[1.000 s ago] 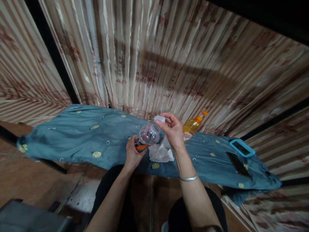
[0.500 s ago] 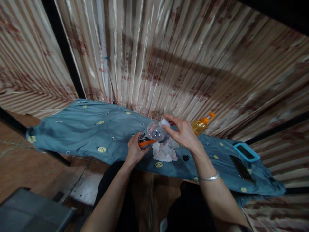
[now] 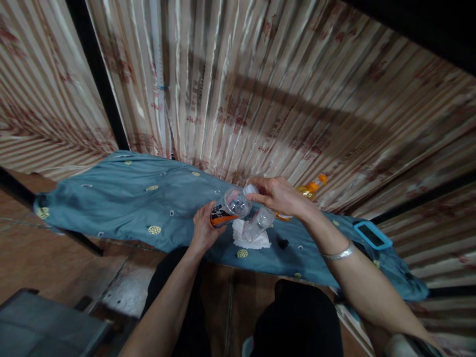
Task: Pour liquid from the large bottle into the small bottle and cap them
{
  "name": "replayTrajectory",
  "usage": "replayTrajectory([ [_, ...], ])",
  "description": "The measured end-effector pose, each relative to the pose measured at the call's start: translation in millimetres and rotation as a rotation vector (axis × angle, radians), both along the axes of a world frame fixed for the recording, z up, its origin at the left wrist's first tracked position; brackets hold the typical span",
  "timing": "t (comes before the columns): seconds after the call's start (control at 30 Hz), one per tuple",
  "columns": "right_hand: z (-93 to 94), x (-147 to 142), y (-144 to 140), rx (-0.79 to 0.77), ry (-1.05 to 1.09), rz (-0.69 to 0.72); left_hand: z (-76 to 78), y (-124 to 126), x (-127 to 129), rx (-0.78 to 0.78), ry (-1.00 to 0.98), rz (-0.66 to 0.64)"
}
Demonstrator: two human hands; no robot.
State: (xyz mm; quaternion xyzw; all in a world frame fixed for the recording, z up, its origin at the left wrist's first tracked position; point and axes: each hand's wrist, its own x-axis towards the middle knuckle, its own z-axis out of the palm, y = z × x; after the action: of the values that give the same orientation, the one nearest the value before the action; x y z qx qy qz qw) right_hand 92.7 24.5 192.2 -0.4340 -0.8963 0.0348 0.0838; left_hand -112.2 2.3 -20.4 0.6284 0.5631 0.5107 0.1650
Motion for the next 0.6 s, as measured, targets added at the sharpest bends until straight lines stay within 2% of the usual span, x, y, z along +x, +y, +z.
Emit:
replayTrajectory([
  [0.17, -5.3, -4, 10, 0.018, 0.004, -0.077, 1.6, 0, 0, -0.028, 0.021, 0.024],
  [0.43, 16.1, -2, 12, -0.152, -0.051, 0.041, 1.6, 4, 2, -0.014, 0.006, 0.033],
  [0.6, 16.9, -13, 15, -0.123, -0.108, -0.060, 2.3, 4, 1, 0.001, 0.029, 0.043],
])
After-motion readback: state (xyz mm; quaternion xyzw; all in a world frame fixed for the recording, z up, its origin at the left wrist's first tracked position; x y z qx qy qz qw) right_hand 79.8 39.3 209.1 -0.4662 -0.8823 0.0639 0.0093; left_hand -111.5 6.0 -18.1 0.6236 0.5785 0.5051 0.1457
